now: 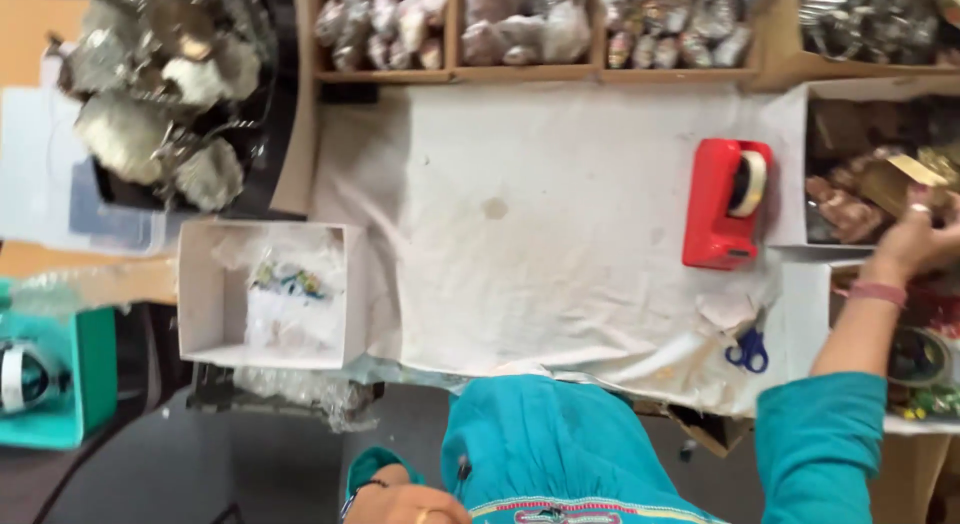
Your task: The person cleans a small dark object with a cloth and then wraps it in bubble wrap.
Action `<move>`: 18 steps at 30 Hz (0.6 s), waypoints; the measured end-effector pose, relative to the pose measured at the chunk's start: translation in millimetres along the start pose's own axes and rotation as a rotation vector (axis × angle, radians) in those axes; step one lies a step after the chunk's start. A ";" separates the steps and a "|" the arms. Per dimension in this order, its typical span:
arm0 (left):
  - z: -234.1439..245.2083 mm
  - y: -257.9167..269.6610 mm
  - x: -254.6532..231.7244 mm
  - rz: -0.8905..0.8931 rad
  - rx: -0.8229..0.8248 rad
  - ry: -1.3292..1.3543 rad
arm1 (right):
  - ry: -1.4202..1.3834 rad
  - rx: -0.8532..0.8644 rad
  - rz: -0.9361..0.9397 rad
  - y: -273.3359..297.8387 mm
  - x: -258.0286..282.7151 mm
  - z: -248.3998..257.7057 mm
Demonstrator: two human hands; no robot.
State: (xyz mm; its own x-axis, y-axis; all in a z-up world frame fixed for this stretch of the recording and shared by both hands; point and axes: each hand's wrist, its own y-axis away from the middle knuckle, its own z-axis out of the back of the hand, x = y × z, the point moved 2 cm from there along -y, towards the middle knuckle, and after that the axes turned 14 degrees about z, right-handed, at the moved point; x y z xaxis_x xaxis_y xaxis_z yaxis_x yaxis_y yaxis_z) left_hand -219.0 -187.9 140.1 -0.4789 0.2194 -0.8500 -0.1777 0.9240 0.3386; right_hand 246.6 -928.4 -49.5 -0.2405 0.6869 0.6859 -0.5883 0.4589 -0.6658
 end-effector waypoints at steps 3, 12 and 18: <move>7.4 -55.3 -50.9 -0.393 -0.072 -0.122 | -0.208 -0.011 -0.427 -0.1 12.0 -3.8; 34.1 -222.1 -228.8 -0.478 -0.108 -0.467 | -0.094 0.005 -0.246 -5.5 25.0 -3.9; -8.6 -310.0 -136.0 -0.575 0.055 -0.232 | 0.047 0.135 -0.093 -8.3 8.8 3.7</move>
State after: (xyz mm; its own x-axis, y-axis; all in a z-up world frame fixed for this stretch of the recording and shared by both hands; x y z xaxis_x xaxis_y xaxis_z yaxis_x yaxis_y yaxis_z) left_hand -106.2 -506.9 154.1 -0.1197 -0.2612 -0.9578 -0.3044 0.9279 -0.2151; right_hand 246.5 -928.2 -36.8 -0.1455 0.6722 0.7259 -0.7053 0.4441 -0.5526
